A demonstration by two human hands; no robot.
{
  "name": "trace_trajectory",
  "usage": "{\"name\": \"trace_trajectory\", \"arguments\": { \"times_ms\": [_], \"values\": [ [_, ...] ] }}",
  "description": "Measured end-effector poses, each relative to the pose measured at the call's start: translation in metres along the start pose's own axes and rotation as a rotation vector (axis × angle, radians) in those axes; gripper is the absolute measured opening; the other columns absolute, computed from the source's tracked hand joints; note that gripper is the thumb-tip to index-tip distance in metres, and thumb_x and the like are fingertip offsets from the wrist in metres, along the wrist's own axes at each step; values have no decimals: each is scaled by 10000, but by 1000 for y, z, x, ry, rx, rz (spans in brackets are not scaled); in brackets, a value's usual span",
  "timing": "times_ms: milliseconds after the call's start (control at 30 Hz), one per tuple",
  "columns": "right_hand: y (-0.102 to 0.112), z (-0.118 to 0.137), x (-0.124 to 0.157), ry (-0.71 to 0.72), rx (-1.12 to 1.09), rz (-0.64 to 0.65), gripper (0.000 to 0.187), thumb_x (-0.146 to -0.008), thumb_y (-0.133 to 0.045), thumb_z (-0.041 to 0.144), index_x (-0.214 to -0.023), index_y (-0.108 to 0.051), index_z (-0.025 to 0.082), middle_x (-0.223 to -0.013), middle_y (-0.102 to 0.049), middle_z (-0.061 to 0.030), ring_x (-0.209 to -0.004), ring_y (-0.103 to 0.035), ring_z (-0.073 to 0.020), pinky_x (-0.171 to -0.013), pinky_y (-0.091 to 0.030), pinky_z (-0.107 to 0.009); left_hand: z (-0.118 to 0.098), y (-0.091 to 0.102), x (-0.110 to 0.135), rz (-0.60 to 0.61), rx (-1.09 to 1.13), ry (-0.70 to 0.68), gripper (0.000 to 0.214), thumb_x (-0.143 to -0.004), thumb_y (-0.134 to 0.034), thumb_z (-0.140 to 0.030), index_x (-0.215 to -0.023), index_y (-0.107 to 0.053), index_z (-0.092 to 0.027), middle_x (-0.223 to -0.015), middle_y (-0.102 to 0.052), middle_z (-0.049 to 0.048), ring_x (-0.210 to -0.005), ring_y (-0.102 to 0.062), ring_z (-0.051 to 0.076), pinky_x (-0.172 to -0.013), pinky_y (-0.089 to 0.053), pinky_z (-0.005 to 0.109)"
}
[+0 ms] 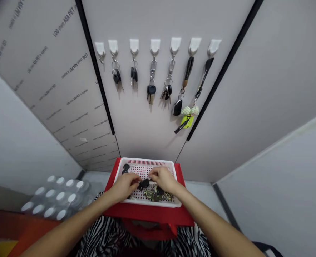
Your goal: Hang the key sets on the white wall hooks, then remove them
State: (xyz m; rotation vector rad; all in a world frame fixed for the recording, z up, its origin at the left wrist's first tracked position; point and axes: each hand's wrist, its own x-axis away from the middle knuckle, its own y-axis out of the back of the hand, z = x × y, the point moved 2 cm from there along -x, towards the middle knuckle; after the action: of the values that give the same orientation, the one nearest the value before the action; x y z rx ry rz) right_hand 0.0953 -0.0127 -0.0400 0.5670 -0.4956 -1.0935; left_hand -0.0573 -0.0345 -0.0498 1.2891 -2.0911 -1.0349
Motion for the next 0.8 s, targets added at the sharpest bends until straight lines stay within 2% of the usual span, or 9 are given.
{"name": "trace_trajectory", "arguments": {
  "times_ms": [133,233,400,500,667,800],
  "values": [
    [8,6,-7,-84,-236,-56,150,-619,-448,263,-549,-490,137,-418,-403,57,-390,-331,-49,-405,-266,-179,2,-3,-3,-50,78,33,313,-613,-467,-226,-924,-481,-194,-796,-542,15,-695,-482,128,-629,-358,226],
    [9,10,-7,-111,-415,-72,155,-599,-483,283,-542,-479,139,-414,-409,65,-386,-351,-41,-411,-291,-176,4,-3,-6,-106,130,35,372,-580,-504,-206,-949,-461,-196,-837,-518,16,-691,-473,120,-637,-355,227],
    [8,10,-4,-234,-747,-53,193,-533,-566,306,-590,-485,140,-464,-459,64,-415,-430,-41,-502,-394,-211,7,-2,-11,-188,192,45,224,-586,-476,-155,-803,-530,-168,-749,-502,13,-658,-455,110,-617,-353,219],
    [9,11,-2,-259,-852,-18,196,-538,-573,303,-596,-482,139,-475,-470,58,-420,-445,-41,-542,-417,-237,7,0,-13,-211,269,59,157,-598,-454,-145,-722,-549,-155,-688,-499,6,-628,-447,103,-589,-354,210],
    [12,7,-2,-263,-819,-70,190,-557,-553,310,-607,-478,143,-483,-462,57,-425,-440,-44,-533,-411,-234,3,11,-15,-243,444,146,124,-619,-430,-152,-653,-547,-128,-648,-505,6,-615,-455,93,-583,-361,197],
    [17,5,-3,-133,-446,-182,188,-606,-492,324,-602,-512,137,-505,-487,27,-477,-449,-75,-528,-382,-231,-7,28,-15,-279,314,55,98,-600,-452,-152,-616,-548,-147,-647,-494,-7,-609,-449,89,-583,-354,198]
  ]
}}
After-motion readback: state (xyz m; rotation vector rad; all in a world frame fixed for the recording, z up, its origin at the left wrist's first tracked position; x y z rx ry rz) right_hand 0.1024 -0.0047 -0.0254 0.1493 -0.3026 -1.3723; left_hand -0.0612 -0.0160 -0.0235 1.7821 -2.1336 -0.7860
